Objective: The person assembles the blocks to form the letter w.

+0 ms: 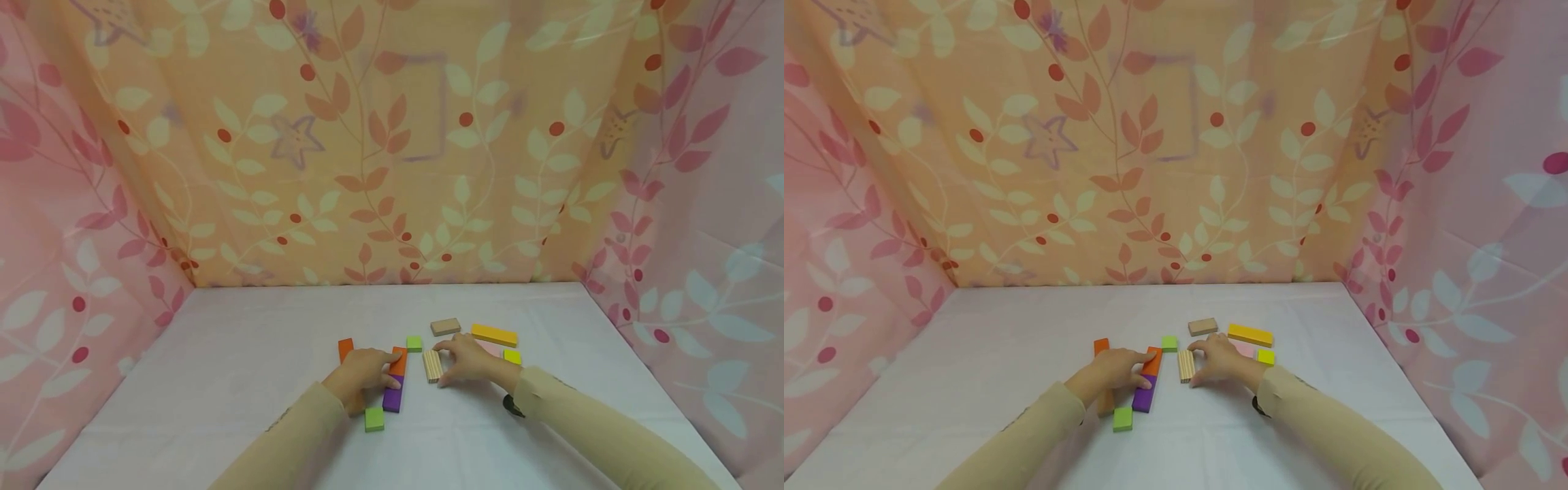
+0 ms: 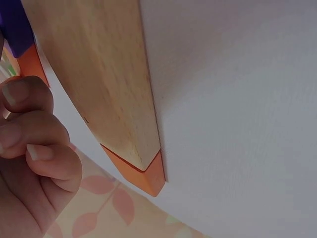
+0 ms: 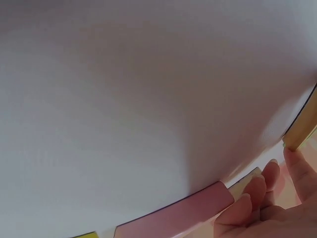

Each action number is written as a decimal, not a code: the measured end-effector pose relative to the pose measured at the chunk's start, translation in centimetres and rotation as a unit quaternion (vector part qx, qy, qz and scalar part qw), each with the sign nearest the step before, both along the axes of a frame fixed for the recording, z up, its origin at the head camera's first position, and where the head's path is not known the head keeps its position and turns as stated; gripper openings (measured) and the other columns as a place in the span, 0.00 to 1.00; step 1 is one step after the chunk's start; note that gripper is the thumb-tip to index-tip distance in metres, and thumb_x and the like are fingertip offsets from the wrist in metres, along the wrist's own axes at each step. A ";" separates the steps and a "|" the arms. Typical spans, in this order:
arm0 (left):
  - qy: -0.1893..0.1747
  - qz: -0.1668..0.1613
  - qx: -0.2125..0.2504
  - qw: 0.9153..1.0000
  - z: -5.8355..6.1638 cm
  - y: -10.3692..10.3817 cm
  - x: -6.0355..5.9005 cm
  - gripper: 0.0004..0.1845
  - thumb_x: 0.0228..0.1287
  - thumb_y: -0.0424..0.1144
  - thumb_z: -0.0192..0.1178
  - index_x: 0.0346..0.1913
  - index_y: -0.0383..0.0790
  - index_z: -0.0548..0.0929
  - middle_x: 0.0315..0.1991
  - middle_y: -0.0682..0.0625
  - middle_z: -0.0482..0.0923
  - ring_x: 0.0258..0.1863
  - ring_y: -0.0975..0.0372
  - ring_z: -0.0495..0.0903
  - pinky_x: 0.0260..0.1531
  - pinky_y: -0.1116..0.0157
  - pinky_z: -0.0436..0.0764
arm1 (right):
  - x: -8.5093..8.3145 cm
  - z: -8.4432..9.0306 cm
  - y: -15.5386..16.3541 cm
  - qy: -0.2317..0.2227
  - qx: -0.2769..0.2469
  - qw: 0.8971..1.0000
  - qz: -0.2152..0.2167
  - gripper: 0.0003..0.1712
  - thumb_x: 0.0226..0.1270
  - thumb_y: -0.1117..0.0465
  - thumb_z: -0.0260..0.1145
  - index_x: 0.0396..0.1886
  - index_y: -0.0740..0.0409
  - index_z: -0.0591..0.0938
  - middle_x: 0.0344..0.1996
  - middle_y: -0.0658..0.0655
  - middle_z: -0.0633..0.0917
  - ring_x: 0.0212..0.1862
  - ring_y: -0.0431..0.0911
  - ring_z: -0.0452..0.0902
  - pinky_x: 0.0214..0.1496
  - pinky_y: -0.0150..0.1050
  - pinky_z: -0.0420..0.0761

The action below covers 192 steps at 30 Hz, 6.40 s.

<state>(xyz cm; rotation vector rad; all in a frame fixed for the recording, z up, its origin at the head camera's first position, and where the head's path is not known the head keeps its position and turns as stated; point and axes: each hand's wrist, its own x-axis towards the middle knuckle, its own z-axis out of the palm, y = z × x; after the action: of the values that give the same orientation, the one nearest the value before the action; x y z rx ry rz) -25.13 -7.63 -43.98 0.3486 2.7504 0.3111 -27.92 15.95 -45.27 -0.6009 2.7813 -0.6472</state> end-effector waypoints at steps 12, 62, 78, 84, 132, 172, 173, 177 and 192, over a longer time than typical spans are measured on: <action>0.012 -0.009 -0.018 1.000 0.4 0.2 0.4 0.35 0.54 0.57 0.67 0.67 0.55 0.75 0.59 0.49 0.77 0.61 0.52 0.73 0.61 0.52 0.69 | -0.3 -0.2 -0.5 -0.010 0.016 1.000 -0.019 0.40 0.41 0.50 0.83 0.59 0.48 0.80 0.33 0.53 0.72 0.42 0.48 0.65 0.41 0.42 0.68; 0.020 -0.017 -0.031 0.999 0.5 0.3 0.5 0.35 0.54 0.58 0.67 0.67 0.56 0.75 0.59 0.49 0.78 0.60 0.53 0.73 0.60 0.53 0.70 | -7.4 -0.4 4.1 0.025 -0.026 0.997 -0.071 0.29 0.56 0.54 0.76 0.57 0.57 0.82 0.33 0.57 0.73 0.40 0.51 0.63 0.37 0.40 0.64; 0.016 -0.016 -0.030 0.999 0.9 0.4 0.6 0.35 0.55 0.58 0.67 0.67 0.55 0.75 0.60 0.49 0.77 0.61 0.53 0.73 0.61 0.53 0.69 | -6.9 0.5 4.4 -0.011 -0.134 0.986 -0.102 0.22 0.59 0.56 0.73 0.51 0.61 0.82 0.46 0.65 0.78 0.51 0.59 0.69 0.50 0.52 0.72; 0.009 -0.010 -0.015 1.000 0.8 0.3 0.6 0.36 0.54 0.57 0.67 0.67 0.54 0.75 0.60 0.49 0.77 0.62 0.52 0.72 0.62 0.52 0.68 | -5.9 1.6 4.5 -0.049 -0.221 0.969 -0.094 0.22 0.60 0.59 0.73 0.51 0.65 0.80 0.41 0.60 0.80 0.44 0.52 0.72 0.43 0.40 0.75; 0.035 -0.044 -0.036 0.998 0.3 0.2 0.3 0.35 0.56 0.58 0.66 0.67 0.52 0.75 0.60 0.49 0.77 0.61 0.52 0.73 0.61 0.53 0.69 | 2.6 0.1 3.0 -0.220 -0.237 0.944 0.058 0.17 0.64 0.67 0.67 0.53 0.61 0.84 0.34 0.52 0.80 0.36 0.44 0.73 0.36 0.33 0.76; 0.033 -0.048 -0.040 0.997 0.7 0.4 0.4 0.36 0.56 0.58 0.65 0.67 0.51 0.75 0.60 0.50 0.78 0.61 0.53 0.73 0.60 0.54 0.69 | 3.9 -0.6 2.0 -0.112 -0.149 0.969 0.164 0.30 0.61 0.62 0.71 0.63 0.61 0.77 0.34 0.47 0.75 0.36 0.37 0.66 0.35 0.30 0.66; 0.031 -0.046 -0.038 0.998 0.7 0.4 0.4 0.36 0.56 0.58 0.66 0.67 0.51 0.74 0.60 0.49 0.77 0.61 0.53 0.73 0.61 0.53 0.69 | 3.9 -0.6 2.0 -0.112 -0.151 0.968 0.165 0.30 0.61 0.62 0.71 0.63 0.61 0.77 0.34 0.47 0.75 0.36 0.38 0.66 0.35 0.30 0.66; 0.028 -0.041 -0.034 0.998 0.6 0.4 0.3 0.36 0.56 0.58 0.66 0.67 0.51 0.74 0.60 0.49 0.77 0.61 0.53 0.73 0.61 0.53 0.69 | 4.0 -0.4 1.9 -0.114 -0.152 0.968 0.161 0.30 0.61 0.62 0.71 0.63 0.61 0.77 0.35 0.48 0.75 0.36 0.38 0.66 0.35 0.31 0.66; 0.025 -0.052 -0.061 0.996 0.9 0.8 0.3 0.38 0.55 0.58 0.65 0.68 0.48 0.73 0.59 0.48 0.78 0.61 0.53 0.74 0.61 0.54 0.70 | 4.1 -0.8 1.9 -0.101 -0.151 0.972 0.149 0.29 0.61 0.62 0.72 0.63 0.60 0.77 0.33 0.47 0.75 0.35 0.38 0.66 0.35 0.31 0.67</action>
<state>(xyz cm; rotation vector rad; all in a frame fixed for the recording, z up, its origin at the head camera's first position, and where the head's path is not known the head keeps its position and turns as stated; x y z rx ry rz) -24.84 -6.84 -43.09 0.4706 2.7718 0.1081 -23.77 17.87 -46.03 -0.9324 2.3552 -1.0067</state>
